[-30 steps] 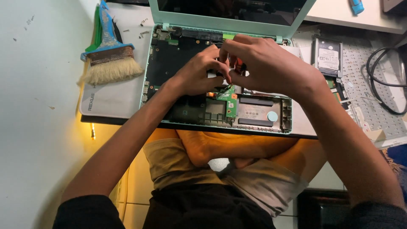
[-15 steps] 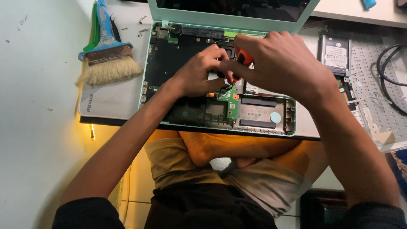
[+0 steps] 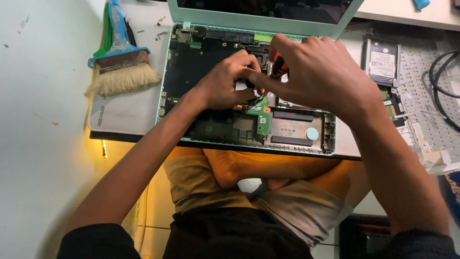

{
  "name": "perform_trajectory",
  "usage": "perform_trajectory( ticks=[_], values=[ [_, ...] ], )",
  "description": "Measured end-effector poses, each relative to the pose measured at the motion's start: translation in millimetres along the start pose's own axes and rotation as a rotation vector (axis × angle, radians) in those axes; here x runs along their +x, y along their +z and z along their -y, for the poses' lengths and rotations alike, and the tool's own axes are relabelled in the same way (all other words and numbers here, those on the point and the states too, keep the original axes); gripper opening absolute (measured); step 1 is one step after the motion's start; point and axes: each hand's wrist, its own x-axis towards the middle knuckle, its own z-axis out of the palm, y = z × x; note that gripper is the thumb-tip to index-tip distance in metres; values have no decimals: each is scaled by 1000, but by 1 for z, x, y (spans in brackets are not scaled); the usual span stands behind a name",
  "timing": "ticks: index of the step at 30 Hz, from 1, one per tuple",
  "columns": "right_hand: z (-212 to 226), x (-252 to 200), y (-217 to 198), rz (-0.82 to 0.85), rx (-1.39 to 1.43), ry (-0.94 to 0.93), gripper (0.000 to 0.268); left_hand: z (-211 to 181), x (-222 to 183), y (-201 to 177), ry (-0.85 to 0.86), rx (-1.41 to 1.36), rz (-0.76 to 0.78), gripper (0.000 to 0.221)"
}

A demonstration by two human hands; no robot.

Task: Installing a drive into a laptop chassis using a screwdriver

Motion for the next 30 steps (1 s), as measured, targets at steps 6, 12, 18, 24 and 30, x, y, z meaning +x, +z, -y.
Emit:
perform_trajectory(
  ticks=[6, 12, 18, 24, 30],
  values=[
    [-3, -2, 2, -78, 2, -118, 50, -2, 2, -2, 83, 27, 6, 13],
    [0, -4, -6, -82, 56, -127, 14, -1, 1, 0, 58, 8, -7, 19],
    [-8, -4, 4, -65, -139, -25, 34, 0, 1, 2, 4, 34, -2, 16],
    [1, -4, 0, -67, -33, -59, 62, 7, 1, 3, 20, 59, 2, 15],
    [1, -7, -4, -101, 59, -119, 43, -1, -1, -3, 14, 39, -1, 53]
  ],
)
